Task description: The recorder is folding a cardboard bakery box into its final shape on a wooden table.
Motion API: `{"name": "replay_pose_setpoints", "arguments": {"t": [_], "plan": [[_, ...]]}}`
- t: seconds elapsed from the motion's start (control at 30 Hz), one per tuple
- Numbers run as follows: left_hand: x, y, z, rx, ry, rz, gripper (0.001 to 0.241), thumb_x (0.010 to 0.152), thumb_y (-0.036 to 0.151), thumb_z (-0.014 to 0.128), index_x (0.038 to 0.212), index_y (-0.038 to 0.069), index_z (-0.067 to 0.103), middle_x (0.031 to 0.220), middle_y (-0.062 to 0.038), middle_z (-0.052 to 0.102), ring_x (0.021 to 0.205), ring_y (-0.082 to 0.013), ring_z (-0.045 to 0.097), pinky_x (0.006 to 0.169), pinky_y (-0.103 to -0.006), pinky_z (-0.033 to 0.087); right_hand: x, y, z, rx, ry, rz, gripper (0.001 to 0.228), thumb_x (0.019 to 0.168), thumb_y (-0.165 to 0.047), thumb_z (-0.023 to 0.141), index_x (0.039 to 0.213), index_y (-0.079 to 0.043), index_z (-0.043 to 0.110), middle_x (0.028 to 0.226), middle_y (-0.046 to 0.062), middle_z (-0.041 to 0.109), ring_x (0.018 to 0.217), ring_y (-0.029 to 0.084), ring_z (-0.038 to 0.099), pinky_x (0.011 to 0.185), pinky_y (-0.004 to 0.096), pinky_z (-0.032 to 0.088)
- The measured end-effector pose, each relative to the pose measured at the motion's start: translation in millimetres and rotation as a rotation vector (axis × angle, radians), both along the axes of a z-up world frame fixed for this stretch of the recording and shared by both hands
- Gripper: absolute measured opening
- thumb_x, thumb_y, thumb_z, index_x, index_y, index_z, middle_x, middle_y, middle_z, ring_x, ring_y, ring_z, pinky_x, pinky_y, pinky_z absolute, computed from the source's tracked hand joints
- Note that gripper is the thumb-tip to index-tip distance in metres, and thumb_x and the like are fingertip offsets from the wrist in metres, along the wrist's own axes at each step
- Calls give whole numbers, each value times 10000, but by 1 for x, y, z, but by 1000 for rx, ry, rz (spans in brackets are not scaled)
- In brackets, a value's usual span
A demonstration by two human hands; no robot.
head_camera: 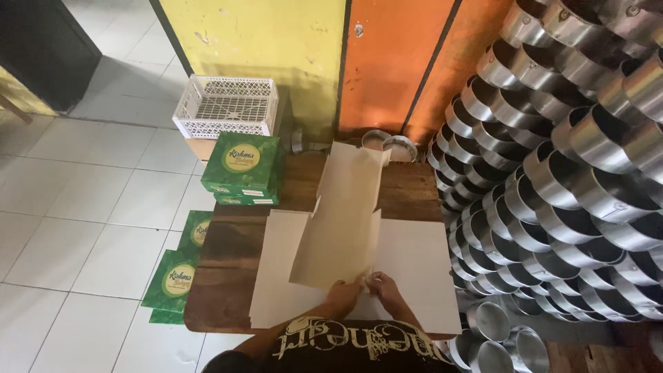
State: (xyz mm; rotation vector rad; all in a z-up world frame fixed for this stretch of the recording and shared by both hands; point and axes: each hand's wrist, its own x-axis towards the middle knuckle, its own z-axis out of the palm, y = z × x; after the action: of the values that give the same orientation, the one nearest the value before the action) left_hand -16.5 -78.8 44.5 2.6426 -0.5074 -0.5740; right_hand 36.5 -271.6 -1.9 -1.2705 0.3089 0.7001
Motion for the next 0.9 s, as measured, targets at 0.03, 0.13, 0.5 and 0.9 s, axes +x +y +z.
{"name": "replay_pose_setpoints", "arguments": {"t": [0.03,0.13,0.5,0.9], "plan": [[-2,0,-2,0,0,0,684,978,87,533,1590,-42,256,1114,-254,712,957,-433,694,907,-540,525,-3,-3,-16,0,0,0,170,965,-158,728,1000,-68,588,803,58,599,662,170,546,628,338,519],[5,7,12,-47,-65,28,662,985,84,515,1584,-33,259,1116,-265,711,947,-449,695,907,-557,517,1,-1,-46,7,-73,-124,195,919,-132,695,1058,-44,589,865,92,672,723,209,645,644,367,573],[19,12,-47,-436,-92,206,249,1077,222,496,1123,30,647,1028,-217,699,946,-412,663,855,-536,507,5,17,-12,-290,-188,-52,442,834,-14,721,1185,-52,454,802,175,678,682,247,642,588,381,544],[59,20,-67,-437,181,486,591,749,446,914,685,-68,630,590,-84,575,491,-143,478,456,-382,415,15,19,20,-369,-262,199,474,829,12,721,1204,-44,438,970,210,728,803,283,722,623,392,579]]}}
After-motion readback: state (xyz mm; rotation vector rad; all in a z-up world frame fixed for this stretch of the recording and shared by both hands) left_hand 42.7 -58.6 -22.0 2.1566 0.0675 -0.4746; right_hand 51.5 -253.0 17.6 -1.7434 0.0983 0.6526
